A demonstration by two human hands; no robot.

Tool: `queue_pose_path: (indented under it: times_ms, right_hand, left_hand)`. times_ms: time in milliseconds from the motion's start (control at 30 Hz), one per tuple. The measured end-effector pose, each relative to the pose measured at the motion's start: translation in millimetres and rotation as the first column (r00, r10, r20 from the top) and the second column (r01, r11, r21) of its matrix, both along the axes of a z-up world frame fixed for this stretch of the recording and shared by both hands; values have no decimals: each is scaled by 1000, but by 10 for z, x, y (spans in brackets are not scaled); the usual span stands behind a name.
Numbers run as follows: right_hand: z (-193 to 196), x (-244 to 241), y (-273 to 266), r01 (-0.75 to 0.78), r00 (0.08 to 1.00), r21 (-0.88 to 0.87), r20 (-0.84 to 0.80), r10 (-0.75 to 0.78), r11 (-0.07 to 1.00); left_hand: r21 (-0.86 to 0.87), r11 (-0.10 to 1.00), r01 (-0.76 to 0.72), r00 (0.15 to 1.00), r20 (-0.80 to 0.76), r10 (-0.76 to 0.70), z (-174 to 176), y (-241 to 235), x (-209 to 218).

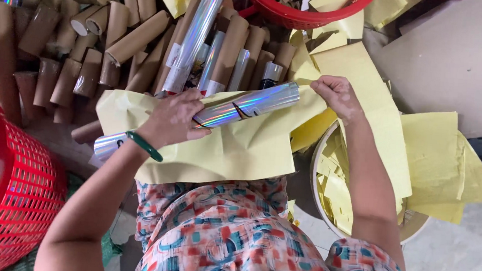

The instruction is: The person takes decorated cardboard tubes and wraps them by hand in sheets of yellow paper while sitting on the floor.

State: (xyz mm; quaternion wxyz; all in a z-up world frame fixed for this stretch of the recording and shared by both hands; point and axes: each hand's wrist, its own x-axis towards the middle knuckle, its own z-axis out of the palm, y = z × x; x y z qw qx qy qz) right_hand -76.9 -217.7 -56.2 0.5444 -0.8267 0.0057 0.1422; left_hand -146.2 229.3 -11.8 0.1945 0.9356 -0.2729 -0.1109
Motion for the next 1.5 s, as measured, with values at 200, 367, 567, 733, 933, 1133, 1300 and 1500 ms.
queue_pose_path:
  times_ms: [200, 367, 567, 733, 933, 1133, 1300, 1500]
  right_hand:
    - [-46, -80, 238, 290, 946, 164, -195, -257, 943]
    - [-279, -44, 58, 293, 954, 206, -133, -270, 934]
    - [285, -71, -70, -301, 948, -154, -157, 277, 941]
    - [308, -46, -305, -449, 890, -611, -368, 269, 652]
    - [-218, -14, -833, -433, 895, -874, -387, 223, 221]
    - [-1, -25, -360, -544, 833, -838, -533, 148, 43]
    - [-464, 79, -390, -380, 923, 39, -45, 382, 924]
    - [311, -209, 81, 97, 886, 324, -459, 67, 941]
  left_hand:
    - [-140, 989, 48, 947, 322, -1, 0, -101, -178]
    - [-176, 984, -30, 911, 401, 99, 32, -67, -248]
    - [-214, 971, -102, 881, 434, 188, -8, 24, -214]
    - [-175, 963, -206, 857, 443, 264, -66, 151, -188]
    - [-195, 920, -340, 784, 481, 392, 111, 184, -183]
    - [-225, 917, -330, 782, 479, 399, 52, 234, -127]
    - [-249, 960, -127, 868, 441, 229, 6, 161, -74]
    - [-207, 977, -59, 862, 483, 154, 109, 4, -112]
